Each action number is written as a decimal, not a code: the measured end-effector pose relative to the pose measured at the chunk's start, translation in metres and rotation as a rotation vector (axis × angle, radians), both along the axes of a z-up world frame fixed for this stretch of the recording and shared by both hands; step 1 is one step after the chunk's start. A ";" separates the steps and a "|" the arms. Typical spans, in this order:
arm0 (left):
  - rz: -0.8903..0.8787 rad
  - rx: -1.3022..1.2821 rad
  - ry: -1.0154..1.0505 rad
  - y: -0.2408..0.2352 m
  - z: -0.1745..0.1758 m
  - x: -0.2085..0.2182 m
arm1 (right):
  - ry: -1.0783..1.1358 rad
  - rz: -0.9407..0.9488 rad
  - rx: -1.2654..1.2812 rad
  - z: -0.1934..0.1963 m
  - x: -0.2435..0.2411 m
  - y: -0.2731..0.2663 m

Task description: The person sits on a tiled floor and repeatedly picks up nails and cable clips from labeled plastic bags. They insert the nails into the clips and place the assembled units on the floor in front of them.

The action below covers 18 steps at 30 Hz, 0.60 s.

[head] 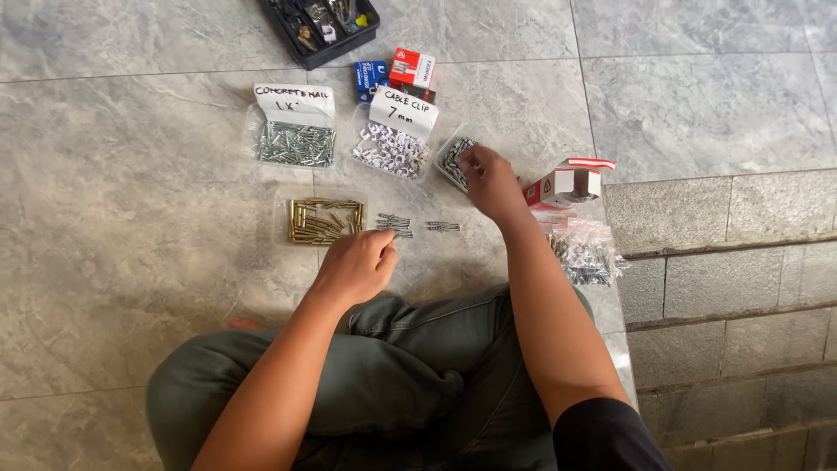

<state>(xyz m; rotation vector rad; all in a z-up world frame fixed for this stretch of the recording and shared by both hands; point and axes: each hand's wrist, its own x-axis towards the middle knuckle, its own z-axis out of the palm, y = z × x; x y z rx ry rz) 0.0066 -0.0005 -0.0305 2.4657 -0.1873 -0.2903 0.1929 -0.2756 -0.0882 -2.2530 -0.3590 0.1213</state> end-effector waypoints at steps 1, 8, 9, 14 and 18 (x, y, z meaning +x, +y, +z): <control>0.006 0.000 -0.009 -0.001 0.000 -0.001 | -0.009 0.006 0.000 0.008 -0.009 0.001; 0.074 -0.094 0.050 0.002 0.010 -0.004 | -0.166 0.276 0.214 0.054 -0.056 0.015; 0.078 -0.088 0.043 0.002 0.007 -0.004 | -0.172 0.276 0.221 0.060 -0.063 0.016; 0.056 -0.230 -0.053 -0.001 0.010 -0.004 | -0.174 0.216 0.253 0.090 -0.092 0.027; 0.043 -0.399 -0.144 0.001 0.013 -0.004 | -0.127 0.138 0.234 0.085 -0.117 0.032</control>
